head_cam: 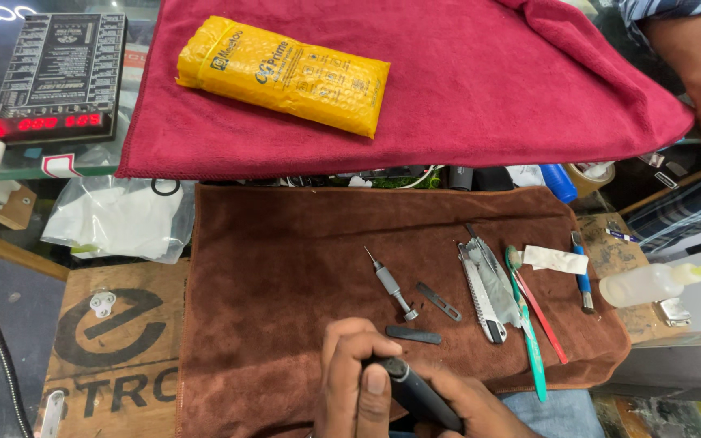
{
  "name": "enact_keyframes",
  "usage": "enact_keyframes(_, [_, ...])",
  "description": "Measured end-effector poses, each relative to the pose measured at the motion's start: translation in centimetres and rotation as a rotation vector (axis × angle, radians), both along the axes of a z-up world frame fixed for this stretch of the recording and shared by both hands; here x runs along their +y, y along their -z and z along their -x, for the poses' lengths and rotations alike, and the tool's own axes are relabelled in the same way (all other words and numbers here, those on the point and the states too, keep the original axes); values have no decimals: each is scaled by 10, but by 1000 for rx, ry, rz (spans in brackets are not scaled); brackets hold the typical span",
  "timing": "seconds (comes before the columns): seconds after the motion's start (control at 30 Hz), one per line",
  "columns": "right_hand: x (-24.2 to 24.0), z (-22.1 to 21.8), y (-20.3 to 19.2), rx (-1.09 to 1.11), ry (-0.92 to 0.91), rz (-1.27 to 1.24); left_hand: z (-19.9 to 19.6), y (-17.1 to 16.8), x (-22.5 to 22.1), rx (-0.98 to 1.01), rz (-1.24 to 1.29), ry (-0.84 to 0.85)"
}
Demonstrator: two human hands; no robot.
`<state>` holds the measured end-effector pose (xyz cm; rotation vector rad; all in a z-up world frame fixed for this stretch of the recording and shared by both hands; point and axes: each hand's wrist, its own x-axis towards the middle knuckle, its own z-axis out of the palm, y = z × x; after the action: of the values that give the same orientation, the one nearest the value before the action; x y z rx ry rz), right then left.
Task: The person uses a metal spudger to pry open the casing of a small black electronic device. They then use a screwdriver to remove screws and a cotton swab to clean the device's interior. The person continues to manipulate the device and its components with various tools.
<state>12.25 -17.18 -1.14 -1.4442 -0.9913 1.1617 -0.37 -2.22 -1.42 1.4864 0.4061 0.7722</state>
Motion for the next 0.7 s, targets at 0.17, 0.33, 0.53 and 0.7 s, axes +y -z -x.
enact_keyframes(0.17, [22, 1, -27, -478, 67, -126, -7, 2, 6, -120, -581, -252])
enact_keyframes(0.33, [27, -2, -39, -445, 270, -353, -16, -1, 24, -181, -827, -218])
enact_keyframes(0.53, [20, -16, -44, -394, 238, -146, -26, -8, 21, -233, -820, -304])
enact_keyframes(0.7, [-2, -55, -13, -400, 64, 313, -35, -28, 48, -362, -1105, -433])
